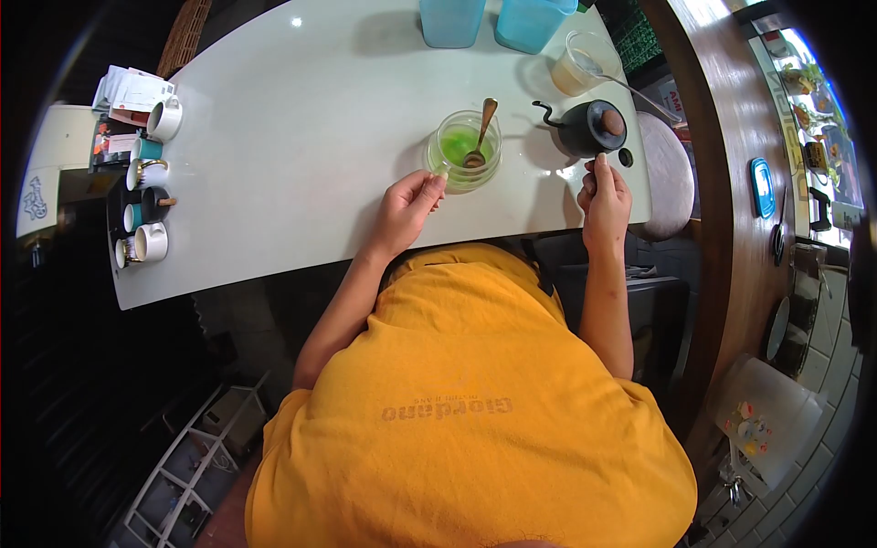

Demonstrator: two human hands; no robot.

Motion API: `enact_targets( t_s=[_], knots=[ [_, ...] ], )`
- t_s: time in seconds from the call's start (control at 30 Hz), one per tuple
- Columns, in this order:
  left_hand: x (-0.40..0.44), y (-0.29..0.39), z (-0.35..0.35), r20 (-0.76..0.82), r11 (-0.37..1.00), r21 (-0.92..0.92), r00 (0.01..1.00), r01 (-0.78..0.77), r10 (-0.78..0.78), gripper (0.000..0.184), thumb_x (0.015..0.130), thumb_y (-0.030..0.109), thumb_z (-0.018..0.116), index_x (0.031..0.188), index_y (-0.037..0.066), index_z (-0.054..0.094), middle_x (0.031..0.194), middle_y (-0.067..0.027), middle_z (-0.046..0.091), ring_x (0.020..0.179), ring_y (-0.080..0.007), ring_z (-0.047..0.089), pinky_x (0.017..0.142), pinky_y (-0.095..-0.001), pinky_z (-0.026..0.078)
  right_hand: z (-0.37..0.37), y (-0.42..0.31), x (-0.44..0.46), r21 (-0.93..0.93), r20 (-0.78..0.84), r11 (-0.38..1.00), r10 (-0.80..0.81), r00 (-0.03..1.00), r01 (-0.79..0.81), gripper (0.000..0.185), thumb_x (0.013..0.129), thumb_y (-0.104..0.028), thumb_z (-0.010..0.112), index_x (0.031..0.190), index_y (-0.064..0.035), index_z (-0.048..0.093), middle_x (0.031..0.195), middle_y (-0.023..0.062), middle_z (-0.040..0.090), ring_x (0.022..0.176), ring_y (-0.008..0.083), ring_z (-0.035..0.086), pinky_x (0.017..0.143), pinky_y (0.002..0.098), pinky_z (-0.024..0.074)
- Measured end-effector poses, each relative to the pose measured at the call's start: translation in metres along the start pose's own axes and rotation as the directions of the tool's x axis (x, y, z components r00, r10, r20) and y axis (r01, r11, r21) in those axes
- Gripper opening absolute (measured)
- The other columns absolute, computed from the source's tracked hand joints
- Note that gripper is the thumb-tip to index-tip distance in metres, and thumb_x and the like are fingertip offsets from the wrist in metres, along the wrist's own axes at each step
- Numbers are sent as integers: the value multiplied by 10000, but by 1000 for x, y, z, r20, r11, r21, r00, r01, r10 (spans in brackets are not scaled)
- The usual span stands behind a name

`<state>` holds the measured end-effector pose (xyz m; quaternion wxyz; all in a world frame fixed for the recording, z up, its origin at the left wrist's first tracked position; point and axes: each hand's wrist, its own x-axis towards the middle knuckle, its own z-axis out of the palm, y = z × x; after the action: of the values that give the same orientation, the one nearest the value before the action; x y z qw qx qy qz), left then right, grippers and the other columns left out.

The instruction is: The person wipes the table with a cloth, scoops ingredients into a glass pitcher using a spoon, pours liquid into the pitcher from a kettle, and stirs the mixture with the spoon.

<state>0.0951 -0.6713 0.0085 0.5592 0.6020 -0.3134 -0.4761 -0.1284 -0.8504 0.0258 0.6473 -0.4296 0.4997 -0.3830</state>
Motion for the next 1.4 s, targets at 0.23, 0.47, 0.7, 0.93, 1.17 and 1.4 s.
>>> enact_targets(
  t_s=[0.23, 0.47, 0.7, 0.93, 1.17, 1.4],
  knots=[
    [0, -1, -3, -11, 1000, -27, 1000, -9, 9, 304, 986, 310, 546, 843, 44, 580, 751, 22, 543, 705, -57, 480, 670, -211, 415, 2, 12, 7, -54, -61, 998, -21, 998, 18, 319, 965, -317, 574, 880, -9, 573, 636, -45, 411, 500, 31, 305, 452, 210, 232],
    [0, 0, -9, -21, 1000, 14, 1000, 11, -10, 277, 1001, 274, 516, 861, 44, 581, 776, 13, 547, 716, -63, 481, 681, -216, 417, 0, 16, 17, -90, -89, 996, -25, 996, 17, 322, 963, -337, 574, 871, -29, 589, 623, -55, 422, 495, 32, 315, 456, 205, 239],
    [0, -3, -9, -33, 1000, 3, 999, 4, -4, 316, 983, 336, 541, 866, 48, 597, 756, 20, 565, 701, -55, 483, 657, -209, 405, -1, 18, 20, -121, -83, 992, -35, 996, 24, 337, 966, -352, 568, 858, -34, 596, 623, -57, 430, 493, 27, 317, 450, 205, 235],
    [0, 1, -10, -22, 999, 31, 999, 35, -34, 264, 998, 274, 516, 876, 51, 589, 794, 14, 567, 720, -64, 486, 678, -216, 413, -14, -7, 16, -620, 15, 776, -136, 991, 116, 439, 931, -414, 602, 988, 19, 638, 640, -1, 478, 588, 78, 457, 497, 226, 345],
    [1, 2, -8, -42, 999, 30, 999, 22, -21, 270, 995, 282, 520, 872, 54, 595, 780, 19, 557, 713, -59, 484, 657, -207, 400, 48, -43, -22, -554, 283, 500, -639, 715, 665, 339, 791, -196, 767, 1072, -37, 663, 752, 68, 583, 601, 168, 548, 547, 293, 446],
    [0, 4, -3, -84, 999, 36, 996, 15, -12, 288, 990, 291, 531, 865, 42, 603, 745, 30, 544, 680, -50, 461, 630, -206, 385, 99, -10, 12, -576, 483, 487, -446, 754, 657, 365, 792, -279, 750, 1051, -31, 682, 767, 94, 597, 744, 265, 582, 689, 360, 474]
  ],
)
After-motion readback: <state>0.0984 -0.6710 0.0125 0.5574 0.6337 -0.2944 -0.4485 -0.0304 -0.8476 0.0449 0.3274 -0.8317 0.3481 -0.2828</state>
